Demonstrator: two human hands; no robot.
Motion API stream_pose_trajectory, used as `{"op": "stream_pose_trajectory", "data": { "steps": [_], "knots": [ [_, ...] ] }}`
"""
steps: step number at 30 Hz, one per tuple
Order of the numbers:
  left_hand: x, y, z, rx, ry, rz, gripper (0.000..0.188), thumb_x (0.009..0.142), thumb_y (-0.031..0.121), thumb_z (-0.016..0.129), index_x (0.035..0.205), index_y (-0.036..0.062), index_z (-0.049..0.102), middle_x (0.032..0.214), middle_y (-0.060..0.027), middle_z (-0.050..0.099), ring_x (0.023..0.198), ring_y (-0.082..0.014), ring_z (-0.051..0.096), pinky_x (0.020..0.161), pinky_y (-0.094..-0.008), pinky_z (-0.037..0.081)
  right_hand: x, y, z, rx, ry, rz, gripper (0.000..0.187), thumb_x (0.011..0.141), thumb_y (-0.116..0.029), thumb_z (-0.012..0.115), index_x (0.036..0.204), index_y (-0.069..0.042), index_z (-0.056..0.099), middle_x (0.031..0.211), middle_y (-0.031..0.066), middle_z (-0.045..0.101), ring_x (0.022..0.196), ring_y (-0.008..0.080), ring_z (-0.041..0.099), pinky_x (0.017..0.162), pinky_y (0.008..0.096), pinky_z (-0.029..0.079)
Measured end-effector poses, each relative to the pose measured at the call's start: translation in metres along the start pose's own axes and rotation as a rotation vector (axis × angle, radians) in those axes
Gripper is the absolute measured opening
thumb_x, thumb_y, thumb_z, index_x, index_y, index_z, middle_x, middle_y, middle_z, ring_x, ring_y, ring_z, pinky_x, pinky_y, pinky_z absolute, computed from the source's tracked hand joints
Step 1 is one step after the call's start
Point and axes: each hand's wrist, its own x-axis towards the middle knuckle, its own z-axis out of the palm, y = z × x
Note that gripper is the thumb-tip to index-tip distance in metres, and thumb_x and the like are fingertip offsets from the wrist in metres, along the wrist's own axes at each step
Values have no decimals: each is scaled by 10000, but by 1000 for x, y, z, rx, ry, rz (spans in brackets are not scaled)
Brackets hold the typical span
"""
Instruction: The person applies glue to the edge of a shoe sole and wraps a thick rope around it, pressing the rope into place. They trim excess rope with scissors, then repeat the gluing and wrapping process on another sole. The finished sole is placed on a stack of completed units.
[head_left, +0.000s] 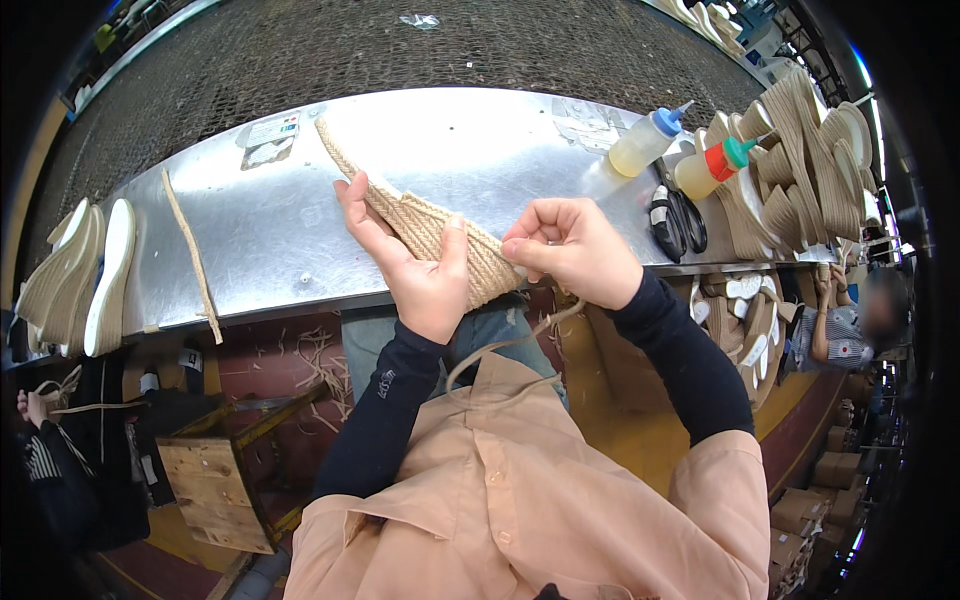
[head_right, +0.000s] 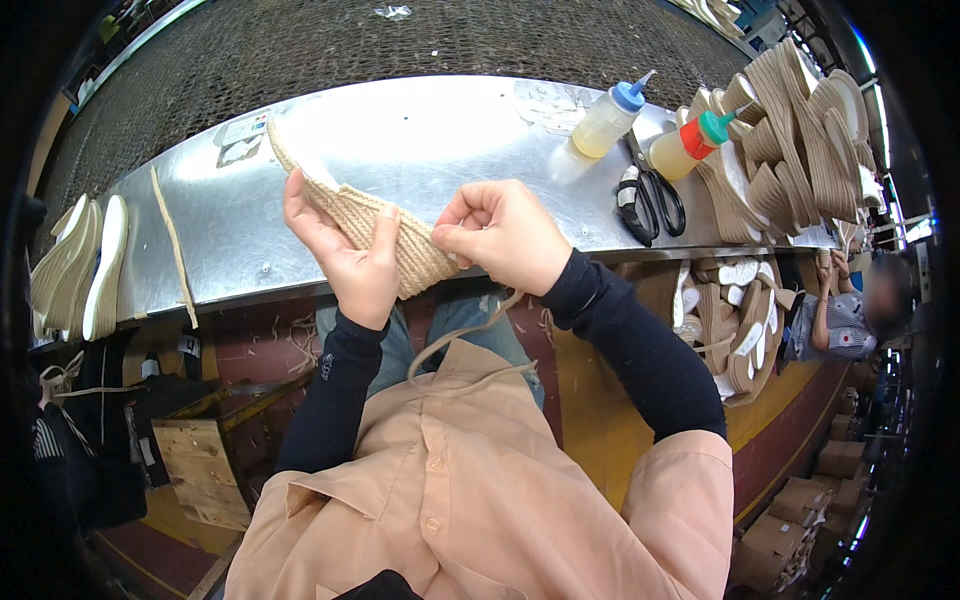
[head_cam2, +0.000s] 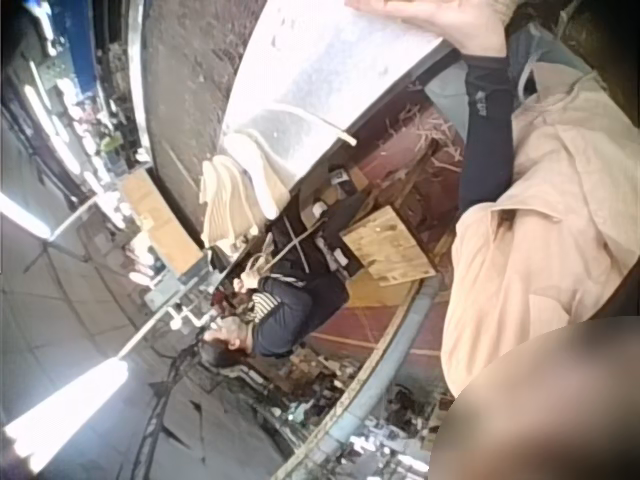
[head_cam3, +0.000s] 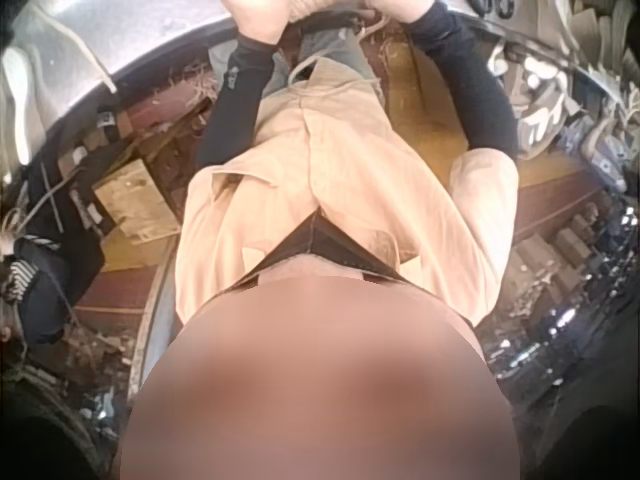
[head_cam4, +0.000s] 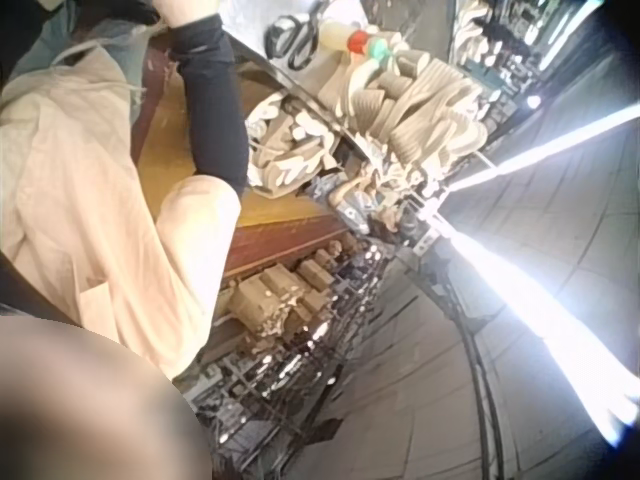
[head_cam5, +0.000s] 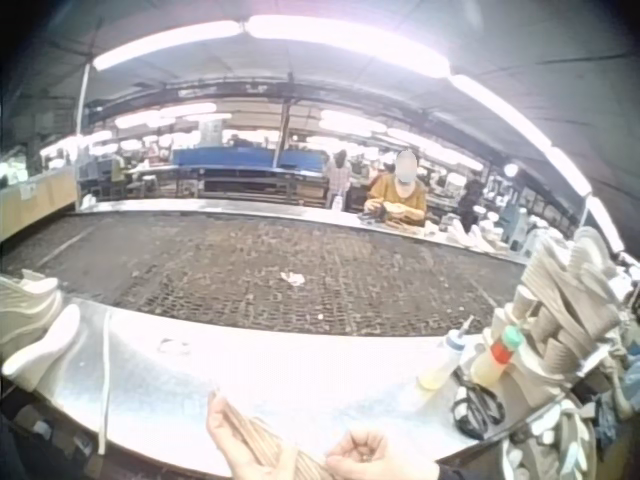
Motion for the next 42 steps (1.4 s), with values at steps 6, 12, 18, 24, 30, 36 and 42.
{"op": "stream_pose_trajectory", "data": {
  "steps": [6,12,18,24,30,36,42],
  "knots": [
    [-1,0,0,-3,6,0,855,736,-73,611,1426,85,130,1495,-238,23,1426,-330,31,1134,-412,81,1,2,7,-37,75,-19,145,835,-125,680,809,0,609,629,-10,593,516,13,499,446,171,362],
    [-1,0,-1,10,-2,-13,855,743,-50,627,1428,69,128,1489,-251,27,1426,-339,9,1134,-424,69,5,0,7,-125,105,-16,126,766,-78,660,759,38,610,596,17,582,513,40,515,477,192,422],
    [-12,8,0,147,-62,18,923,728,33,707,1435,37,114,1486,-291,-7,1420,-375,-31,1129,-453,55,6,-5,10,-126,80,22,161,794,-119,667,760,13,582,598,21,584,494,38,518,442,185,411],
    [-12,7,1,120,-65,4,939,719,41,718,1438,45,115,1490,-288,-24,1416,-374,6,1130,-443,74,-9,-7,-3,-42,34,141,196,851,-172,681,804,-16,571,625,5,598,488,23,514,428,162,399],
    [-13,5,1,59,-64,-10,920,727,24,704,1441,66,125,1496,-272,-43,1411,-354,58,1130,-425,96,-20,8,-6,4,20,49,153,860,-142,668,829,-3,612,666,12,621,558,24,554,469,173,433],
    [-14,7,1,117,-62,0,881,737,33,702,1433,69,163,1500,-274,-43,1412,-356,60,1127,-425,101,-30,22,1,108,124,-13,127,839,-102,677,837,22,650,696,26,643,573,24,548,498,177,440],
    [-12,6,0,160,-66,10,812,744,61,702,1411,72,239,1501,-280,-25,1421,-368,-11,1121,-460,81,-30,31,9,178,185,-61,112,823,-73,687,801,30,648,697,19,641,595,15,544,527,163,435]
  ]
}}
